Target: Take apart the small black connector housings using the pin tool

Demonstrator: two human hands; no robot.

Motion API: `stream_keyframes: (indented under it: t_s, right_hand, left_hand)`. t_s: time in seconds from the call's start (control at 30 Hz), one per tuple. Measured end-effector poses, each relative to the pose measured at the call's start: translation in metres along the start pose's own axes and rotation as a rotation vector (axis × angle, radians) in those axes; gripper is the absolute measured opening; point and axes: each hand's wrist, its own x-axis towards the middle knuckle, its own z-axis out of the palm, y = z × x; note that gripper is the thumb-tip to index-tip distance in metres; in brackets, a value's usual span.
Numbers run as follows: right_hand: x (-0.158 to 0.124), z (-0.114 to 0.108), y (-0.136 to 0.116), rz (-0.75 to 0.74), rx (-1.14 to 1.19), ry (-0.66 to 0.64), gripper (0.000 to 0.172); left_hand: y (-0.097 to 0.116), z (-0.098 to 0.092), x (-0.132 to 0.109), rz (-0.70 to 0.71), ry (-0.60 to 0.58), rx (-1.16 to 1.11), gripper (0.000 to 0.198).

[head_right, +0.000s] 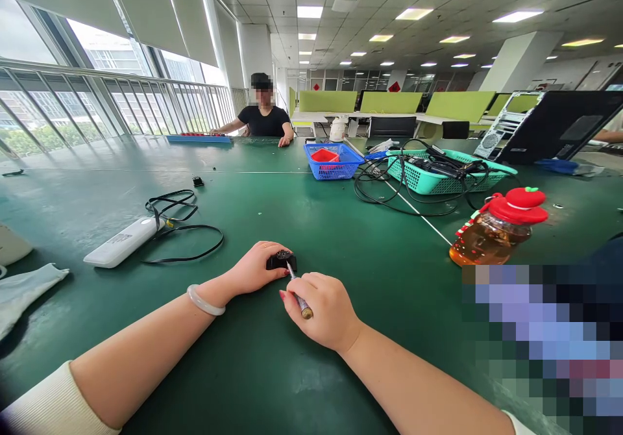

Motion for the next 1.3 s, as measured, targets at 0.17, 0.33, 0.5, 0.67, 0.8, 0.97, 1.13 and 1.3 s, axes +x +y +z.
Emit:
stream_keyframes:
  t_s: [0.17,0.33,0.5,0.67,0.8,0.97,1.13,1.3]
  right_hand:
    - [0.003,-0.004,0.003,0.225,0.185,0.073,0.021]
    - [0.004,0.0,0.012,0.571,0.34,0.077,0.031]
    - [0.007,0.004,0.018,0.758,0.401,0.105,0.038]
    - [0.006,0.0,0.013,0.756,0.447,0.176,0.041]
    - [0.003,0.001,0.012,0.697,0.471,0.115,0.042]
    - [0.002,0.004,0.016,0.684,0.454,0.063,0.038]
    - [0.002,0.004,0.022,0.718,0.518,0.037,0.042]
    - [0.005,0.002,0.019,0.66,0.485,-0.059,0.047]
  left_hand:
    - [-0.004,0.002,0.0,-0.009,0.021,0.007,0.04]
    - [-0.004,0.001,0.0,-0.001,0.01,0.006,0.039]
    - [0.0,-0.002,-0.002,-0.009,-0.018,-0.022,0.038]
    - [0.001,-0.001,-0.003,-0.038,0.013,0.002,0.054]
    - [-0.001,0.001,-0.002,-0.045,0.012,0.013,0.048]
    - [-0.001,0.0,-0.001,-0.026,-0.015,-0.001,0.04]
    - [-0.002,0.0,-0.001,-0.001,-0.027,-0.011,0.038]
    - [-0.003,0.001,-0.002,0.017,-0.029,-0.017,0.036]
